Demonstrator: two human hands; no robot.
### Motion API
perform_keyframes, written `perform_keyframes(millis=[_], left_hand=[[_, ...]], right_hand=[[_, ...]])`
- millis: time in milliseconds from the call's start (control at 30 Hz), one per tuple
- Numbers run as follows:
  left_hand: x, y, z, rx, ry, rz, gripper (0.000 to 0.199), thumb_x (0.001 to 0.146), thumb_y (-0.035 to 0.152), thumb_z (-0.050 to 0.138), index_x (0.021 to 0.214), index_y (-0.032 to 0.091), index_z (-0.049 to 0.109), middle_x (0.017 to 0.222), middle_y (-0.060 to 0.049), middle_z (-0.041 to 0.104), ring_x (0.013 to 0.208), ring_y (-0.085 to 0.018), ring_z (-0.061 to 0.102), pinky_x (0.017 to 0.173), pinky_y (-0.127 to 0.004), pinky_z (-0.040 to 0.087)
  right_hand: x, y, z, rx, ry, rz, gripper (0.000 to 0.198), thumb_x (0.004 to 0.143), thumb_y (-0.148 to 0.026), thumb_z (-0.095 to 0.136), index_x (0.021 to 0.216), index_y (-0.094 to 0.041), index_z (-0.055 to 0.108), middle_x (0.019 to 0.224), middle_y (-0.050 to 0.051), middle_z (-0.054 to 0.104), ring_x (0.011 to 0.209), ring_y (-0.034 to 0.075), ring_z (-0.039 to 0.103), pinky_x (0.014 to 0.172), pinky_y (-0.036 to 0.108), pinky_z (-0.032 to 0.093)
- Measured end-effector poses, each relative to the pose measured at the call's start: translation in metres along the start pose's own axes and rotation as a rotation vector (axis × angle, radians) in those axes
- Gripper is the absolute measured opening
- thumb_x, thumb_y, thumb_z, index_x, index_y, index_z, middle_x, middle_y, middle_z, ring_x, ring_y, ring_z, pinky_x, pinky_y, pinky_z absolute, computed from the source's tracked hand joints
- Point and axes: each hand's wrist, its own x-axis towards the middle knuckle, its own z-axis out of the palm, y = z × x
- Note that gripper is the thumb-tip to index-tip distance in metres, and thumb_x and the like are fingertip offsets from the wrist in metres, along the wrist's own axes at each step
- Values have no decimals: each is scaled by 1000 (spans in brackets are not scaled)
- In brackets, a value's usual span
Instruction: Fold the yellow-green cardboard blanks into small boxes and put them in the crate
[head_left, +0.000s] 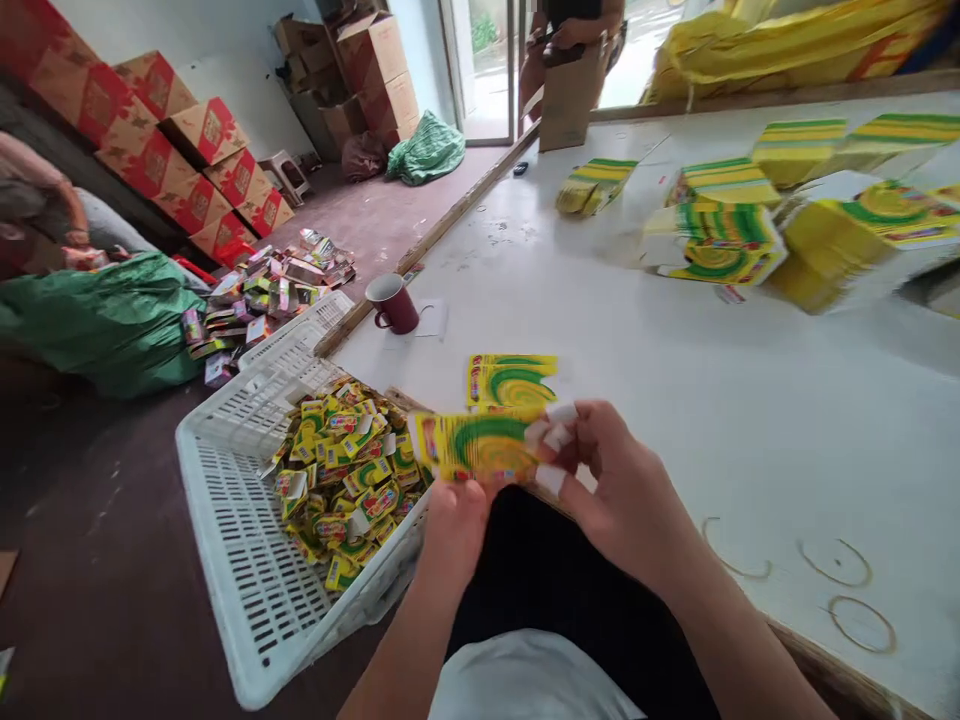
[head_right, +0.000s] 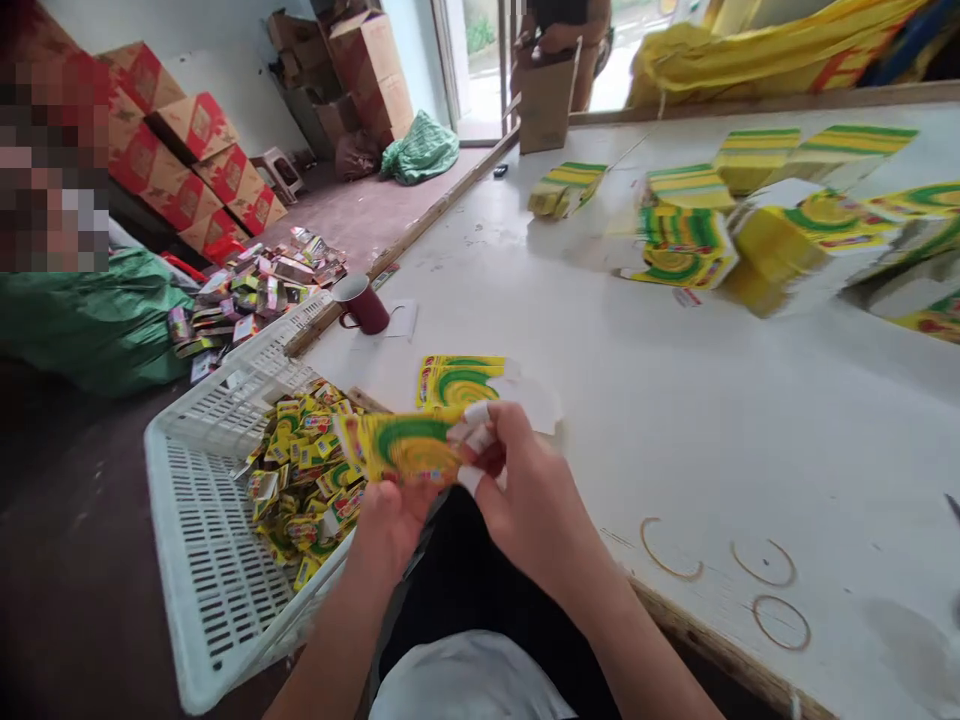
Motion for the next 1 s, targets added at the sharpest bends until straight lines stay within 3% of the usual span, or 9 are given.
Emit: perform_keyframes(millis=[67, 133, 267, 433, 567, 667, 767, 933, 1000], left_hand=[[-1, -1, 13, -43, 49, 7, 67, 79, 74, 58, 113, 18, 69, 115, -14, 73, 112, -32, 67, 97, -44, 55], [-3, -3, 17, 104, 63, 92, 72, 78, 79, 52, 112, 18, 71, 110, -14, 74, 116, -33, 64, 101, -46, 52], [-11, -10, 8, 307, 13, 152, 71, 63, 81, 67, 102, 22, 73, 99, -13, 75, 117, -35, 62, 102, -43, 52], [-14, -15, 14, 65, 114, 79, 69, 73, 86, 49, 91, 22, 68, 86, -9, 70, 102, -30, 66, 86, -39, 58], [-9, -12, 22, -108, 203, 85, 59, 73, 81, 56, 77, 22, 57, 73, -3, 57, 82, -23, 64, 75, -35, 58], [-8, -12, 19, 12, 239, 86, 62, 70, 84, 58, 80, 23, 57, 75, -2, 55, 75, -18, 59, 74, -31, 56], [-9, -16, 13, 79, 178, 63, 74, 59, 87, 63, 95, 22, 63, 89, -4, 63, 81, -18, 60, 76, -30, 55], [-7, -20, 7, 63, 209, 28, 41, 65, 54, 84, 86, 21, 71, 83, -2, 74, 73, -16, 67, 74, -29, 57], [-5, -14, 3, 87, 209, -5, 39, 64, 52, 85, 81, 20, 72, 82, -3, 76, 74, -19, 70, 76, -33, 58]], right_hand=[[-18, 4, 8, 114, -95, 93, 27, 84, -17, 58, 107, -27, 48, 91, -1, 61, 71, 12, 62, 62, 25, 54], [-32, 11, 12, 206, -121, 176, 27, 86, -20, 59, 109, -28, 47, 87, -3, 60, 70, 12, 62, 62, 25, 54], [-41, 19, 10, 286, -176, 238, 23, 89, -24, 61, 105, -29, 47, 83, -4, 60, 74, 12, 61, 70, 26, 54], [-43, 9, 12, 426, -291, 247, 49, 86, -22, 63, 129, -32, 40, 93, -1, 64, 82, 14, 59, 73, 27, 51], [-52, 3, 28, 357, -283, 223, 69, 80, -21, 66, 142, -28, 36, 92, 0, 61, 77, 15, 57, 70, 27, 52], [-54, 5, 34, 227, -194, 177, 50, 77, -20, 67, 126, -24, 56, 86, 0, 62, 74, 16, 58, 67, 27, 53], [-50, 12, 30, 166, -75, 181, 34, 80, -23, 66, 113, -23, 64, 78, -1, 65, 66, 15, 58, 61, 26, 51], [-45, 23, 14, 126, -50, 147, 18, 88, -26, 57, 93, -20, 73, 78, 2, 74, 69, 18, 68, 62, 27, 55], [-44, 22, 5, 82, -72, 106, 22, 92, -26, 53, 86, -20, 74, 74, 2, 75, 63, 17, 68, 57, 25, 55]])
